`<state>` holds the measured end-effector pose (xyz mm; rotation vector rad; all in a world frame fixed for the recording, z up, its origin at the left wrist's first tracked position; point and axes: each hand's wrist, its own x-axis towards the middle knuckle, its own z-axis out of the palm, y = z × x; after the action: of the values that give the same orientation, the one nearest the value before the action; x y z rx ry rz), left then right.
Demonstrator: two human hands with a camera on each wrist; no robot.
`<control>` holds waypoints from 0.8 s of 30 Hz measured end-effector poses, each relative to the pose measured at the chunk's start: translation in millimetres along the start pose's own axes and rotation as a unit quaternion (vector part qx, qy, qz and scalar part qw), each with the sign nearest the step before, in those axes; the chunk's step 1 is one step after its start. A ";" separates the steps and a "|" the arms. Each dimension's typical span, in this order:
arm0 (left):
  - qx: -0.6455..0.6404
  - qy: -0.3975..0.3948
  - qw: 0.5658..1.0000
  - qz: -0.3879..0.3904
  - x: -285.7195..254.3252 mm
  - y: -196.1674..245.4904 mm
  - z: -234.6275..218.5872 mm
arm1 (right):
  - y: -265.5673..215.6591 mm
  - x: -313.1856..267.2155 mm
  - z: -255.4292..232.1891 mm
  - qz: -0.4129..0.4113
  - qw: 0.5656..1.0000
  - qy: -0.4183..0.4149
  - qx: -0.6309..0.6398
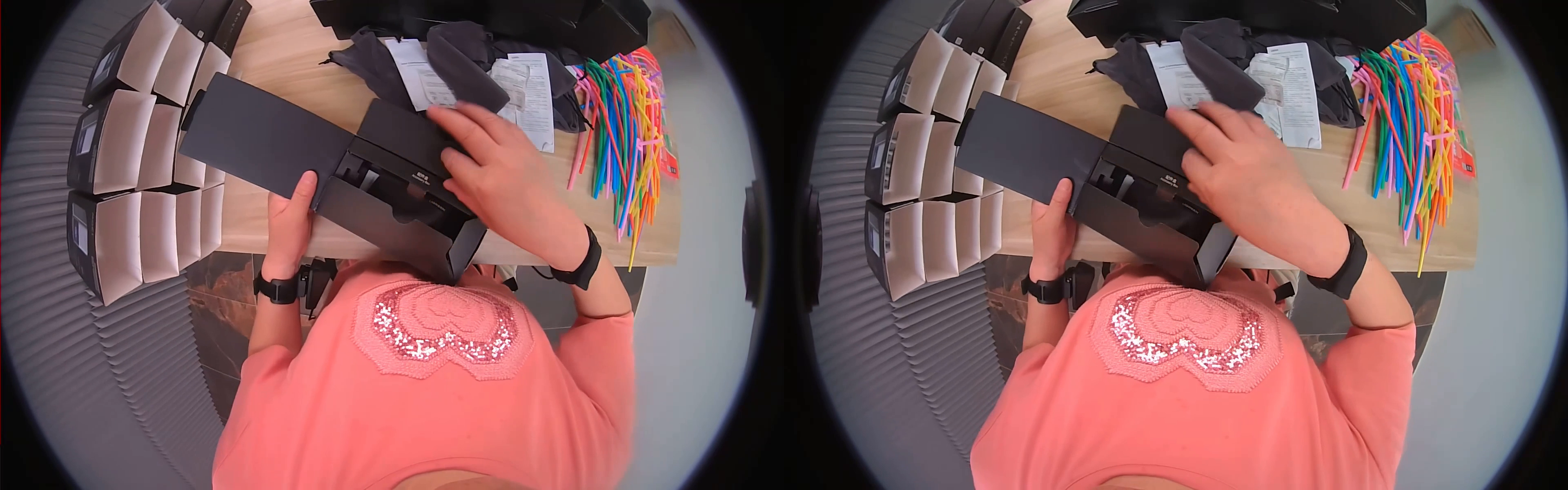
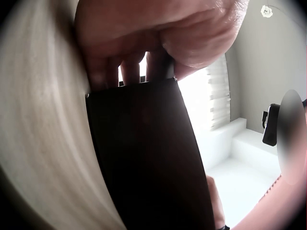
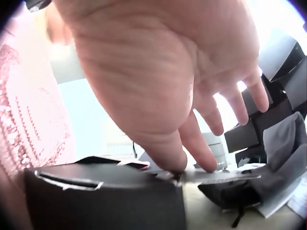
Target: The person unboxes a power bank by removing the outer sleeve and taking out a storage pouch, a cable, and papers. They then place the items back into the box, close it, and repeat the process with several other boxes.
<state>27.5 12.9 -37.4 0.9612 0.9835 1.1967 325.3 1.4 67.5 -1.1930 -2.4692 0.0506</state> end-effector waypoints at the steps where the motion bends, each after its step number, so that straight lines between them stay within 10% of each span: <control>1: 0.000 0.001 1.000 0.000 -0.2 0.1 -1.1 | 0.5 -0.7 4.2 -0.001 1.000 0.000 0.001; 18: 0.023 -0.136 0.986 -0.090 0.0 -0.7 -48.6 | -11.1 16.8 51.0 -0.118 0.985 -0.121 0.035; 24: 0.021 -0.069 0.994 -0.081 -6.8 5.6 -29.6 | 2.9 21.0 55.6 -0.143 0.970 0.024 0.195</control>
<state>-3.0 8.8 -40.1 0.9641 0.9594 0.9649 295.5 26.8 22.7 -0.6610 -2.4128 0.3997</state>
